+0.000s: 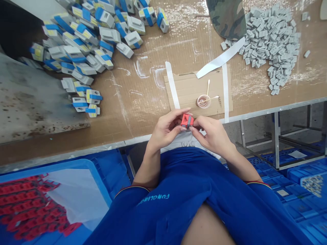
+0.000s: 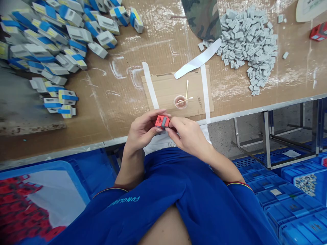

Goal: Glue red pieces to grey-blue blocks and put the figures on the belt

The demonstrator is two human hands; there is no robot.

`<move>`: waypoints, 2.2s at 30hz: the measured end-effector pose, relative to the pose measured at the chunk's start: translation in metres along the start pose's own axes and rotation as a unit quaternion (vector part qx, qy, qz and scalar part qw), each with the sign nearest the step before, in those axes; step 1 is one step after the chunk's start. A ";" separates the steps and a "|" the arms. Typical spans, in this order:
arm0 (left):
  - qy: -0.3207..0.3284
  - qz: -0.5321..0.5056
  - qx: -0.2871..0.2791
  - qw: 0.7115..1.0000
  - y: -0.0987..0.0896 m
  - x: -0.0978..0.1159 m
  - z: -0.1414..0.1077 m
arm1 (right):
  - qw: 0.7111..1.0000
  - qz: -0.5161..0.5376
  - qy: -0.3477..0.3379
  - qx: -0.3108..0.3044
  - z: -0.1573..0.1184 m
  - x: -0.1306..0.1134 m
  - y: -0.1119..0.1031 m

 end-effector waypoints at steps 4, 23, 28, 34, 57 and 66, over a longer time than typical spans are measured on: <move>0.021 0.031 -0.001 0.999 -0.001 0.003 0.001 | 1.000 -0.006 -0.013 0.000 0.002 -0.003 -0.002; 0.131 0.183 -0.056 0.973 0.014 0.012 0.000 | 0.956 -0.215 -0.180 -0.087 0.010 -0.023 -0.036; 0.048 0.132 0.000 0.990 0.020 0.010 0.008 | 0.974 -0.173 -0.145 -0.002 0.012 -0.022 -0.050; -0.034 0.052 0.029 0.998 0.018 -0.001 0.006 | 0.971 0.021 0.083 0.222 0.023 0.036 -0.060; -0.031 0.050 0.049 0.997 0.015 -0.004 0.005 | 0.965 0.084 0.018 0.246 0.049 0.035 -0.033; -0.031 0.051 0.054 0.997 0.015 -0.004 0.006 | 0.938 0.148 0.091 0.300 0.037 0.051 -0.032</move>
Point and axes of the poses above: each hand's wrist, its own z-axis towards the middle knuckle, its own y-axis out of the palm, x = y × z, the point moved 2 cm from there along z, towards the middle knuckle, and after that the axes turned 13 degrees about x, right-handed, at the moved point
